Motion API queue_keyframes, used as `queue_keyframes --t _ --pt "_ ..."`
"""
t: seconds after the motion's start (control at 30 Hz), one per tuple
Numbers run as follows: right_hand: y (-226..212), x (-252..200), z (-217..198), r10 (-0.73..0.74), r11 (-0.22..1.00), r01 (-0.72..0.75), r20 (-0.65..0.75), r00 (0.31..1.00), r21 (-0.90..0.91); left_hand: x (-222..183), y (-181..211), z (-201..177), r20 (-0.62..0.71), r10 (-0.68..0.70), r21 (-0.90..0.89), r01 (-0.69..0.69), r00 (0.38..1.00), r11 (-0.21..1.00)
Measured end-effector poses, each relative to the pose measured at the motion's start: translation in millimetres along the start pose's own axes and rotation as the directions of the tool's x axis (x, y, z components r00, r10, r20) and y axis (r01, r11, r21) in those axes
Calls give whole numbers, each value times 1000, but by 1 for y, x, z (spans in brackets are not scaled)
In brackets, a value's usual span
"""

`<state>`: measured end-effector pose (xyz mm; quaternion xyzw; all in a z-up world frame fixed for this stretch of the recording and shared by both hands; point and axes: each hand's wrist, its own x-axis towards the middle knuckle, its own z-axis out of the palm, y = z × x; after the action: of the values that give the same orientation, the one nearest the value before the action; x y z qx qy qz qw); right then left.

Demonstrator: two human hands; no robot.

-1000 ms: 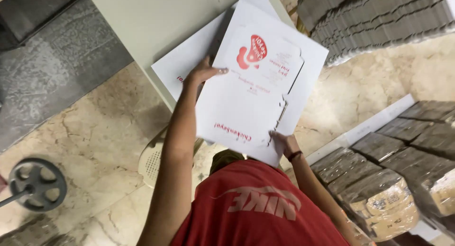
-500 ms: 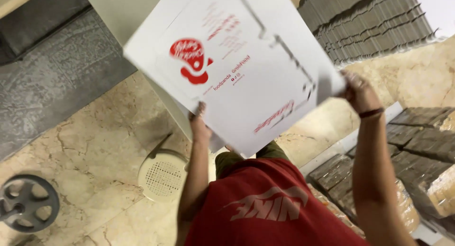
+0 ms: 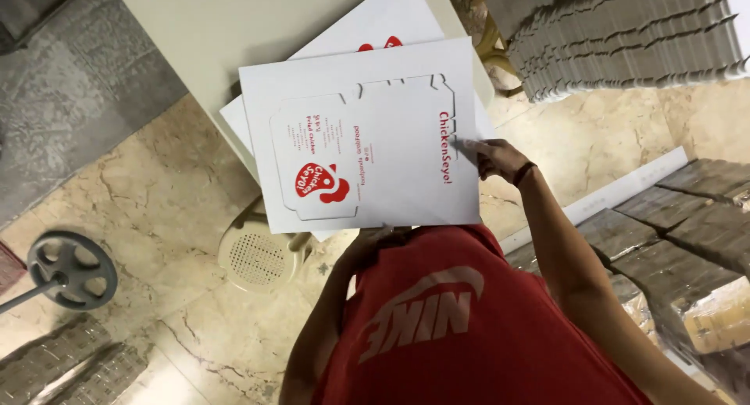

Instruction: Picking up printed cardboard pizza box blanks, separating them from waste material, and stacking them neatly on a table.

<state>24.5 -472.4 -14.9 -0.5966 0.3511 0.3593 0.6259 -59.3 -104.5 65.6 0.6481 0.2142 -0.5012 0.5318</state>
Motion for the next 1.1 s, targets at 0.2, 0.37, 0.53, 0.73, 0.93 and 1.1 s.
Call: queue_keyframes --t 0.2,0.37,0.53,0.73,0.93,1.1 --pt "-128 -44 36 145 809 26 242 959 -587 17 49 26 -34 548 511 -457 835 728" --pt "-97 17 32 41 501 68 102 994 -863 82 136 63 45 520 841 -313 853 441" --pt "-93 17 30 -231 410 225 137 963 -884 127 151 90 4 405 945 -136 914 299" --pt "-88 6 6 -291 785 448 384 876 -428 141 147 94 -35 353 952 -76 935 296" --pt "-50 -6 -9 -74 662 261 285 956 -703 119 164 83 2 363 925 -139 932 352" --pt "48 20 -28 170 928 -84 211 963 -364 120 136 86 -25 433 927 -141 901 348"
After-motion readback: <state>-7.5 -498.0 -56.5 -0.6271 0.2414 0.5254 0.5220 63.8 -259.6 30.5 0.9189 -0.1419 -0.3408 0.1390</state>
